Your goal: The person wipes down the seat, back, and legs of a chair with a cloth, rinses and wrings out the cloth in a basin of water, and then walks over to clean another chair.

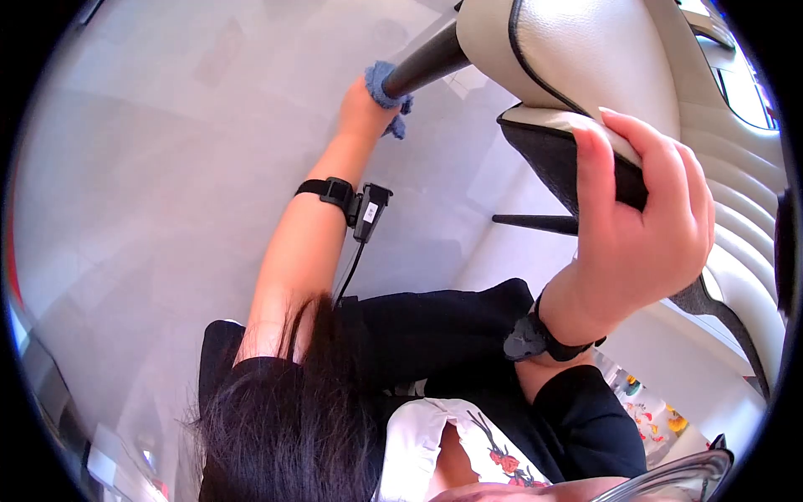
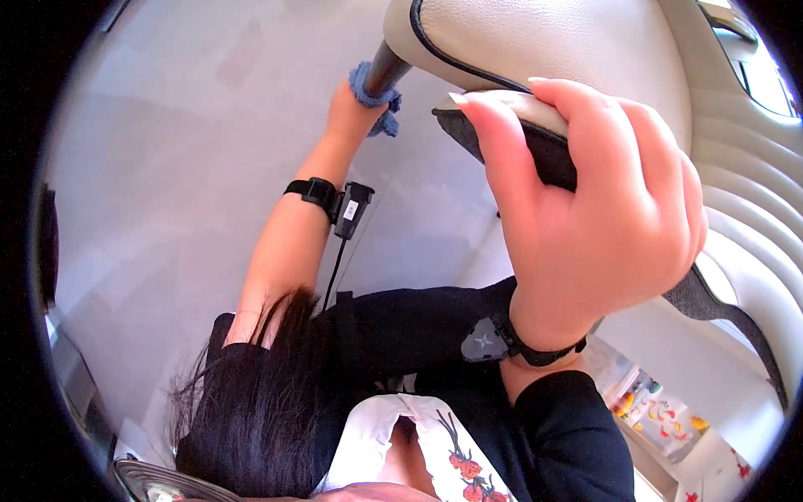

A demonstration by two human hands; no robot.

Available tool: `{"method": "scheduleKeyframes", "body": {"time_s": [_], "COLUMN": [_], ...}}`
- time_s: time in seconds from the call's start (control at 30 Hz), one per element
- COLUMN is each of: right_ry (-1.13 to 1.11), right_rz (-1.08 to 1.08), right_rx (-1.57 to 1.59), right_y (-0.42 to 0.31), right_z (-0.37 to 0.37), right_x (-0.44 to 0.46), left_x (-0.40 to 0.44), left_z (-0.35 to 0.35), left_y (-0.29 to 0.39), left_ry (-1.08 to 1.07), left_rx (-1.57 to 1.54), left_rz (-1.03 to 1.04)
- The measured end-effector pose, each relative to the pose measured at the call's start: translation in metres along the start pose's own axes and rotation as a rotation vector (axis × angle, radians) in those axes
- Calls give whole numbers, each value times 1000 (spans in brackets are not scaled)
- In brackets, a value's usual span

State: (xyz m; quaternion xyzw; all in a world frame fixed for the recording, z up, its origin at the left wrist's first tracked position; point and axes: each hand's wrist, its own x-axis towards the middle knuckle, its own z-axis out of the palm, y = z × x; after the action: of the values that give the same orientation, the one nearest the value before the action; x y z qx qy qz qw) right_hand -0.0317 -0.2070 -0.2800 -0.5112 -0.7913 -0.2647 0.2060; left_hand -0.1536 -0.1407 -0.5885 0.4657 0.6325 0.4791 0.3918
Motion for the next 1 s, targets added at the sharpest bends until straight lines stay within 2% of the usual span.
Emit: {"method": "scheduleKeyframes", "body": {"time_s": [0.13,0.17,0.2,0.3,0.4,0.5,0.6,0.7,0.73,0.8,0.9,1.0], "right_ry": [13,-18,4,134,201,24,34,32,28,32,43,32], "right_rz": [3,4,17,33,2,-44,-32,-18,-20,-36,-62,-42], "right_rx": [80,106,124,181,154,78,42,23,10,0,5,9], "right_y": [-1,8,7,4,-1,3,-1,-3,-4,-4,-6,-12], "right_z": [-4,-16,-16,-6,-11,-25,-20,-14,-13,-12,-10,-13], "right_x": [-2,-54,-57,-69,-69,-52,-50,-41,-37,-35,-34,-31], "left_x": [-3,-52,-55,-62,-47,-56,-61,-39,-29,-21,-6,0], "left_z": [5,27,31,24,30,9,1,-16,-33,-57,-73,-76], "left_y": [-43,-86,-100,-90,-87,-15,38,67,89,115,131,125], "left_ry": [12,27,41,-66,-25,-39,125,185,-26,-269,-472,-598], "left_rx": [98,196,275,380,387,142,-8,89,42,-18,-38,-40], "left_rz": [-96,-98,-78,-221,-140,-145,90,475,424,438,530,517]}}
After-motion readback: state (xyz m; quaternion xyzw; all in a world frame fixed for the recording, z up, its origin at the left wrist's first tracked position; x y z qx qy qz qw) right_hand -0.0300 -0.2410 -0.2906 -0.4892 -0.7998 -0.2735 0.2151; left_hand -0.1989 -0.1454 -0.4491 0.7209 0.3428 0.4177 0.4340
